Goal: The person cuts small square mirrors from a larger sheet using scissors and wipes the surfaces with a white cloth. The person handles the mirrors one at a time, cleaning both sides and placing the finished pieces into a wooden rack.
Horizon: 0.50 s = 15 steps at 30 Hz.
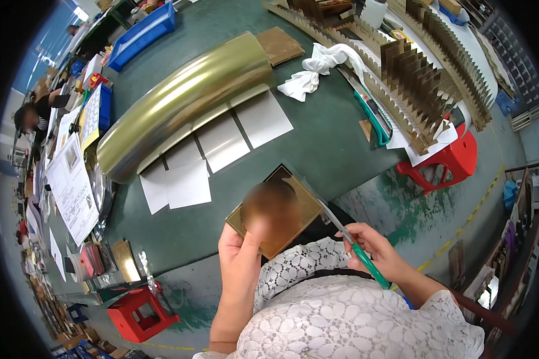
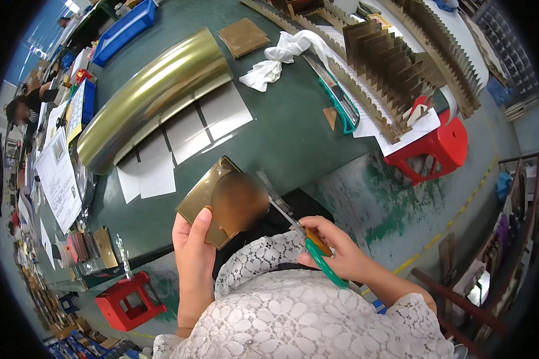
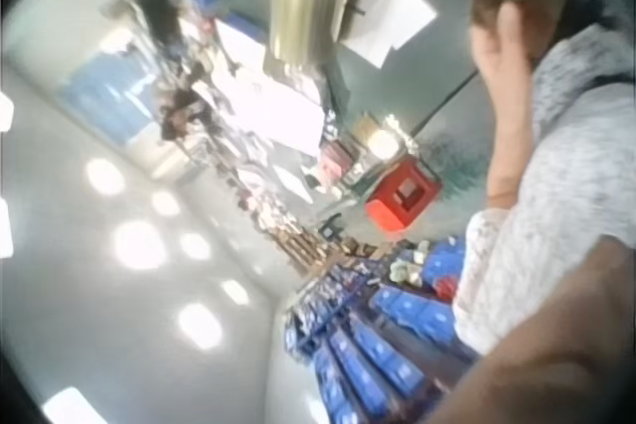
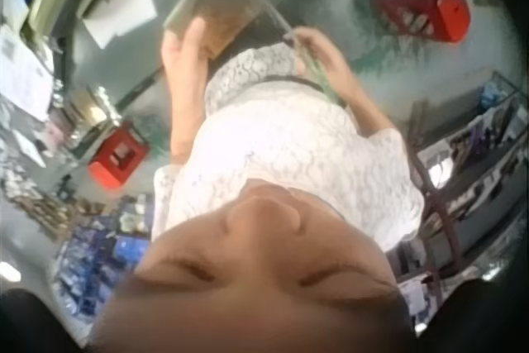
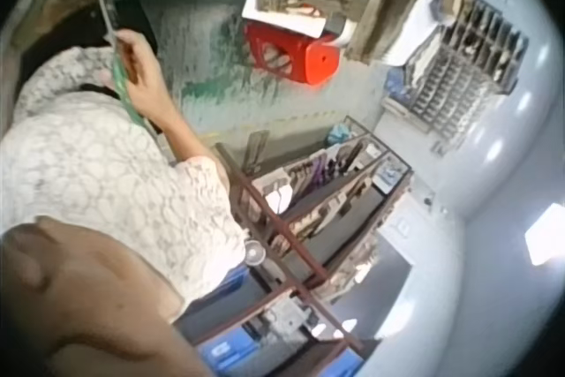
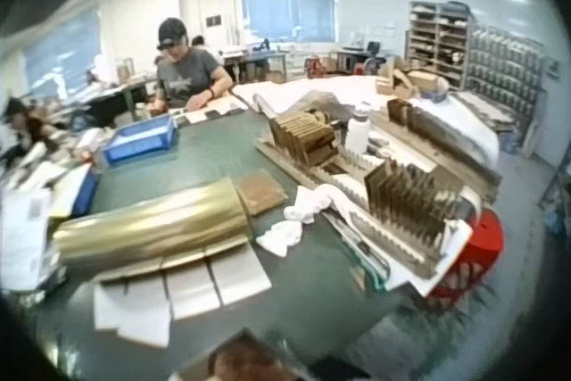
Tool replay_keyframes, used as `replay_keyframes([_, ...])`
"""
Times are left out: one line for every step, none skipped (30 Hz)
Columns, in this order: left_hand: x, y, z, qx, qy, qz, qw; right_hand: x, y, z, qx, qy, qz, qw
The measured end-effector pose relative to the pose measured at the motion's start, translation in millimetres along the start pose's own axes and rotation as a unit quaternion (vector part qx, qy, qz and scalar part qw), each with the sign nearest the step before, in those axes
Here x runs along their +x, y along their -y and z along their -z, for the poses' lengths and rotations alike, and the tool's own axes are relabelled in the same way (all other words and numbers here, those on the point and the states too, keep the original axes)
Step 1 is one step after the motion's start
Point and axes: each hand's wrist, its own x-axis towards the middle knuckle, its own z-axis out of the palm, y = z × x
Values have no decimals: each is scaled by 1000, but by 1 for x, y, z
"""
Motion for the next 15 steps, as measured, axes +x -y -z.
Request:
replay_keyframes([0, -2, 1, 1, -1, 0, 1000, 3, 0, -2, 1, 1, 7, 1000])
replay_keyframes([-1, -4, 2, 2, -2, -1, 1000, 5, 0, -4, 2, 3, 14, 1000])
replay_keyframes([-2, 1, 2, -5, 1, 4, 1000, 2, 2, -2, -3, 2, 5, 1000])
replay_keyframes([-3, 6, 3, -12, 5, 8, 1000, -2, 4, 0, -7, 1, -4, 1000])
replay_keyframes([-4, 10, 3, -18, 8, 12, 1000, -4, 6, 2, -11, 0, -12, 1000])
replay_keyframes([-4, 10, 5, -17, 13, 10, 1000, -2, 6, 1, -8, 2, -7, 1000])
replay_keyframes([-5, 9, 7, -17, 19, 8, 1000, -1, 6, -1, -4, 5, -2, 1000])
replay_keyframes([-5, 9, 8, -17, 25, 6, 1000, 1, 6, -2, 0, 7, 3, 1000])
replay_keyframes([-5, 8, 9, -16, 25, 9, 1000, 2, 6, -2, -2, 9, 1, 1000])
replay_keyframes([-6, 8, 10, -16, 25, 12, 999, 2, 6, -2, -3, 11, -2, 1000])
replay_keyframes([-6, 8, 11, -15, 26, 16, 999, 3, 6, -3, -5, 12, -5, 1000])
replay_keyframes([-6, 8, 12, -15, 27, 14, 999, 3, 5, -3, -5, 13, -5, 1000])
replay_keyframes([-6, 9, 12, -16, 28, 12, 999, 3, 5, -3, -6, 13, -6, 1000])
replay_keyframes([-6, 9, 13, -16, 30, 10, 999, 3, 4, -3, -7, 13, -7, 1000])
replay_keyframes([-6, 9, 12, -16, 30, 10, 999, 3, 4, -3, -9, 12, -8, 1000])
